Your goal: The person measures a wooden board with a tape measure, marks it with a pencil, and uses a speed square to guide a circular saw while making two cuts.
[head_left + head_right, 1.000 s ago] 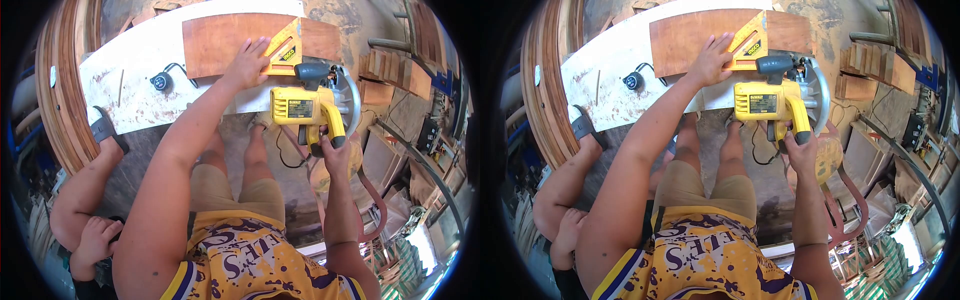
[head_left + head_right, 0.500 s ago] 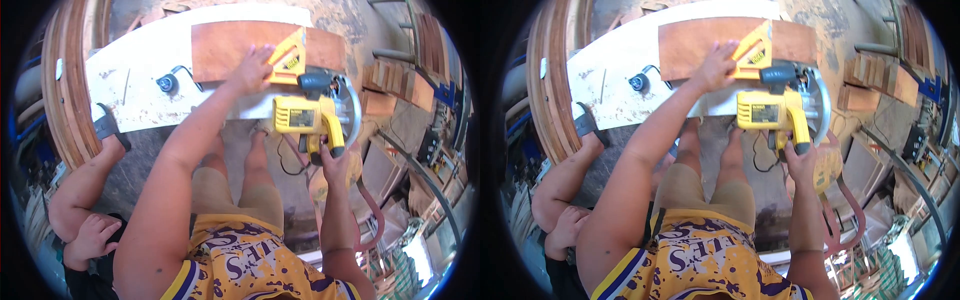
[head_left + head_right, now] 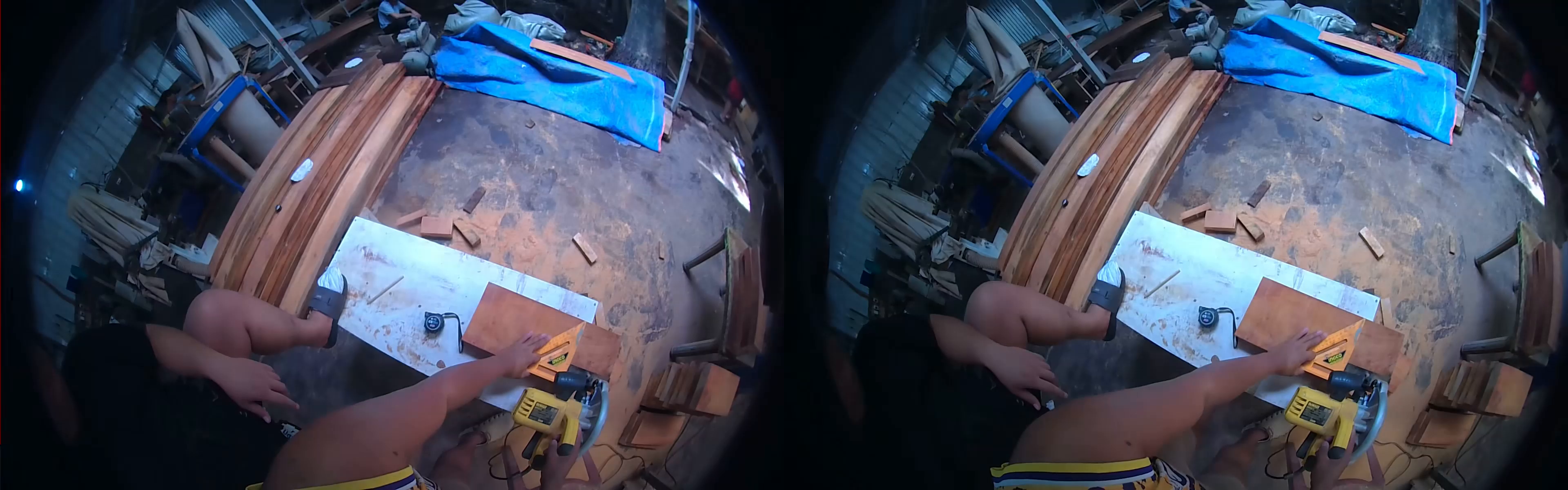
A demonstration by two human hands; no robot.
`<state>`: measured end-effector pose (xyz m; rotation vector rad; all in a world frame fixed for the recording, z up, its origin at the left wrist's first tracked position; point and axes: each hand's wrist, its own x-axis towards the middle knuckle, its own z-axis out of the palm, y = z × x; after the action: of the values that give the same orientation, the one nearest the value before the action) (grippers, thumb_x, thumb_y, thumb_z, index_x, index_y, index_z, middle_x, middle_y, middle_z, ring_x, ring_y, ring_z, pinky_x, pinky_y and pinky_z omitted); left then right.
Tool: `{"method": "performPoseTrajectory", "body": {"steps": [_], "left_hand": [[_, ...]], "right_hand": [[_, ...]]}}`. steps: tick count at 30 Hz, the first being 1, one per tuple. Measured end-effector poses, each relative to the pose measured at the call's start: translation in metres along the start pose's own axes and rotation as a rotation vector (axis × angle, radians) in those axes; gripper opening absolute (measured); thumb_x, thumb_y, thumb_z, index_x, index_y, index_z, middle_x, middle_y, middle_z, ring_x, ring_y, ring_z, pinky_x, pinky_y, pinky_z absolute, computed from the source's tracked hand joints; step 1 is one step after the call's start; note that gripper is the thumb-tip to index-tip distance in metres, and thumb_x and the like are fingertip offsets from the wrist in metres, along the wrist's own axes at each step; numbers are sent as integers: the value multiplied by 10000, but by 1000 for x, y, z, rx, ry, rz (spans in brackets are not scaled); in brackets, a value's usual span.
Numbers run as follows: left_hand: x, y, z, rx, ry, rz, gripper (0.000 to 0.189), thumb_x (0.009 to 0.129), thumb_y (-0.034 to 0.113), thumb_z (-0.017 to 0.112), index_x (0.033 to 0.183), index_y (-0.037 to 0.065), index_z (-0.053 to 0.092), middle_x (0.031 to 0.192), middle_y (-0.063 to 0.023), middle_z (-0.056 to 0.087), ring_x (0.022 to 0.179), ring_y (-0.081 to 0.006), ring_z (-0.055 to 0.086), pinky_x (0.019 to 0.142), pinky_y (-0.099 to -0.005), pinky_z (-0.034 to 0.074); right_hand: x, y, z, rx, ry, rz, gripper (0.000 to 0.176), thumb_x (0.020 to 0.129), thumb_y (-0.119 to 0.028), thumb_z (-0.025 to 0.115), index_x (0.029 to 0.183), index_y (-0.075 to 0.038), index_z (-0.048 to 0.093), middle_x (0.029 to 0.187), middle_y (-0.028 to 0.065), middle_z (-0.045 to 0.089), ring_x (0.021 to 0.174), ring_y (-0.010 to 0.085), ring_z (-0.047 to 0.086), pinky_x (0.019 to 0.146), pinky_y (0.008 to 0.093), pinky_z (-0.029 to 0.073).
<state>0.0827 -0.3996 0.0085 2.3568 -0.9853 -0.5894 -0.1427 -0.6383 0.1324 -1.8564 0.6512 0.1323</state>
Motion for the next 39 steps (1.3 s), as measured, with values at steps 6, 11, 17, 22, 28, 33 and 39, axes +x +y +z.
{"method": "performPoseTrajectory", "body": {"steps": [6, 11, 17, 22, 28, 33, 39], "left_hand": [[0, 3, 2, -37, 41, -21, 240, 748, 192, 774, 920, 65, 664, 1657, -235, 156, 1552, -372, 114, 1244, -541, 90], [0, -1, 3, -83, 59, 2, 158, 765, 163, 754, 807, 76, 628, 1648, -241, 190, 1548, -382, 133, 1241, -546, 93], [5, -15, 14, -56, 99, -2, 206, 725, 244, 744, 829, 69, 714, 1590, -267, 307, 1515, -389, 226, 1225, -559, 153], [7, -27, 17, -43, 136, 119, 252, 736, 316, 743, 765, 66, 729, 1502, -320, 392, 1392, -472, 367, 1160, -622, 210], [3, -23, 7, -87, 125, 87, 185, 747, 190, 770, 812, 73, 641, 1597, -268, 300, 1490, -441, 271, 1206, -601, 158], [-1, -20, 5, -103, 153, 93, 188, 749, 169, 770, 819, 76, 622, 1601, -264, 294, 1499, -426, 260, 1208, -592, 157], [-2, -18, 4, -152, 185, 76, 209, 742, 151, 772, 762, 71, 581, 1611, -237, 303, 1512, -410, 244, 1217, -570, 145]], "right_hand": [[-1, 14, 4, 124, -41, 14, 734, 819, 70, 557, 1517, -56, 369, 1042, 67, 540, 823, 133, 558, 658, 240, 498], [-5, -9, 5, 49, -12, -86, 752, 796, 59, 538, 1522, -42, 368, 1066, 72, 535, 922, 161, 554, 736, 251, 497], [2, -4, 1, 40, -71, -191, 685, 810, 48, 547, 1480, -10, 414, 1227, 114, 562, 1103, 218, 553, 984, 337, 455], [3, -16, 0, 106, -104, 12, 599, 896, 42, 595, 1470, 6, 425, 1395, 156, 551, 1304, 245, 517, 1103, 358, 385], [2, -12, 4, 176, -42, 21, 668, 906, 34, 623, 1523, -2, 370, 1345, 121, 582, 1188, 159, 571, 1026, 290, 438], [1, -28, 3, 129, -68, 10, 683, 894, 62, 599, 1531, -13, 364, 1178, 68, 609, 1004, 108, 594, 904, 260, 494], [1, -25, 5, 152, -42, -9, 714, 872, 97, 591, 1536, -27, 360, 1094, 50, 606, 966, 111, 590, 851, 251, 507]]}}
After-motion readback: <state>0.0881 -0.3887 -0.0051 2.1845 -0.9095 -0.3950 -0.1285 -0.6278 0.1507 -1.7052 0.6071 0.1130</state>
